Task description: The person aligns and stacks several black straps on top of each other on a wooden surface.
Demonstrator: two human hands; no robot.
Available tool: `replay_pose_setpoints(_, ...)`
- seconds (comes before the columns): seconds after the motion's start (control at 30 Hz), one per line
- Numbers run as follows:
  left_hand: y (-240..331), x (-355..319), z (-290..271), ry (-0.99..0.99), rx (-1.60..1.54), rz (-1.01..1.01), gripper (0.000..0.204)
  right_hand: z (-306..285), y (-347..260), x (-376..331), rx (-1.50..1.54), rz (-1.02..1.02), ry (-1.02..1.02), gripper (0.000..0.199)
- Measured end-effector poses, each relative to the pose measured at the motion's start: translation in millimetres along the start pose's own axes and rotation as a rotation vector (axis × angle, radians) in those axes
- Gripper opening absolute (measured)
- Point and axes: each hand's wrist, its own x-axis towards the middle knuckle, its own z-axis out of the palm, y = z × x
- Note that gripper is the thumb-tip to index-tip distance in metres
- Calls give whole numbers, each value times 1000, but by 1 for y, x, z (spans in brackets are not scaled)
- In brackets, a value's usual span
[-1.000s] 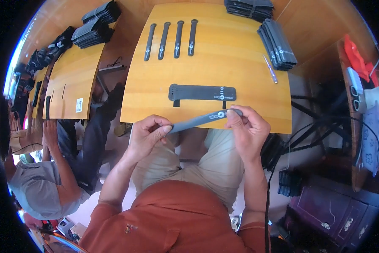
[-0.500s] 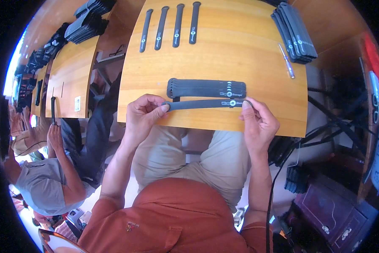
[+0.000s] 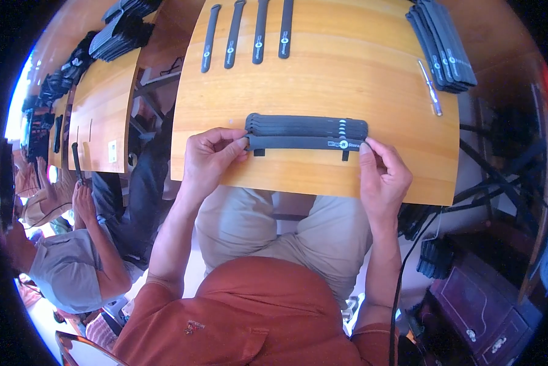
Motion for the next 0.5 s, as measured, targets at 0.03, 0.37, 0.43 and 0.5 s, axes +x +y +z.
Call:
replay_pose_setpoints(0.03, 1, 1, 0, 0, -1, -5, 16, 0, -1, 1, -14, 6, 8, 16)
replay_pose_setpoints(0.37, 7, 6, 2, -25, 51, -61, 15, 0, -1, 3, -44, 26, 1, 15)
replay_pose_setpoints(0.43, 10, 7, 2, -24, 67, -81, 16, 0, -5, 4, -55, 49, -13, 15)
replay_pose_setpoints(0.5, 10, 8, 2, -26, 120, -100, 16, -1, -8, 6, -72, 51, -28, 15)
